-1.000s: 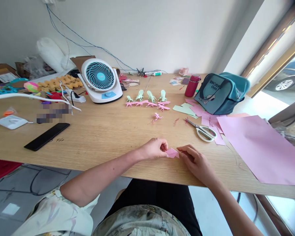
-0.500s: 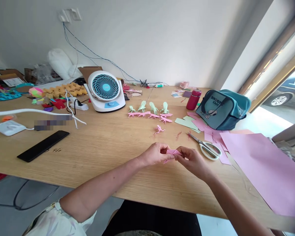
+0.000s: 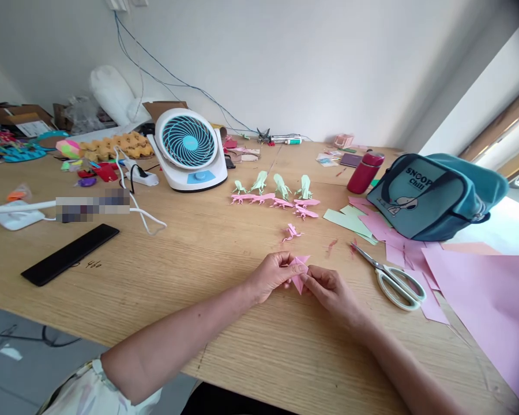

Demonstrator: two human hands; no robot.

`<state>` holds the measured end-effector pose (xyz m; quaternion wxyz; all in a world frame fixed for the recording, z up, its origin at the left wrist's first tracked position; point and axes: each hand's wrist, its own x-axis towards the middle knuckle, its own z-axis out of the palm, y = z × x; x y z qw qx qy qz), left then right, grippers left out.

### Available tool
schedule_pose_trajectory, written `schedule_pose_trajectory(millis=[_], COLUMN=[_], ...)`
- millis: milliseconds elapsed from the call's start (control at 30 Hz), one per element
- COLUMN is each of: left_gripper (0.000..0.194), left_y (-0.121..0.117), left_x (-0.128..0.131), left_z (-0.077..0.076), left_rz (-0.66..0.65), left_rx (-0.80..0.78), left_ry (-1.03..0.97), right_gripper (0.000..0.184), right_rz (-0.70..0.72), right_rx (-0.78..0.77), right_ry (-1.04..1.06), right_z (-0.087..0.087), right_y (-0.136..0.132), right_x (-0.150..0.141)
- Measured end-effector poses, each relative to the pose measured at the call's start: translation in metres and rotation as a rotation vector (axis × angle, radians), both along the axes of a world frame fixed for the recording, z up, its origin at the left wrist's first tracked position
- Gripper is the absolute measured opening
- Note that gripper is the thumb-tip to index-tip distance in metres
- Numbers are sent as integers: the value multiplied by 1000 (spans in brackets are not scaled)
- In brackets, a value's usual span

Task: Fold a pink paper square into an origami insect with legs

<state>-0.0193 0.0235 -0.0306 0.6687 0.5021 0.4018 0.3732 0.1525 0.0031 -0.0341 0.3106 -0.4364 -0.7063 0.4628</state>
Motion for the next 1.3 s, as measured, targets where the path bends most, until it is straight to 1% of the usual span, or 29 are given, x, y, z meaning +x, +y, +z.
schedule_pose_trajectory(millis=[167, 267, 367, 533, 733, 833, 1000, 1133, 1300], left_gripper=[45, 45, 44, 43, 40, 41, 43, 44, 41], left_y=[1, 1, 0, -3, -2, -1, -1, -1, -2], left_x=[-2, -4, -4, -2, -1, -2, -3, -3, -3], left_z=[3, 3, 1, -5, -5, -3, 0, -1, -3], left_rz=[24, -6, -12, 41, 158, 148, 153, 147, 140], left_rx=[57, 77, 76, 104, 164, 151, 95, 112, 166], left_ry=[49, 37, 3, -25, 18, -7, -66, -60, -19], right_gripper=[43, 44, 43, 43, 40, 37, 34, 36, 36], right_rz=[-9, -8, -5, -9, -4, -16, -105, -107, -94], right_rx=[-9, -13, -10, -27, -56, -94, -187, -190, -159], right_ry=[-29, -20, -16, -29, -31, -3, 137, 157, 109], right_z=[5, 3, -2, -3, 0, -1, -7, -10, -6], right_y=[-5, -6, -7, -11, -14, -14, -13, -12, -12], right_x=[3, 6, 5, -2, -4, -4, -5, -5, -4])
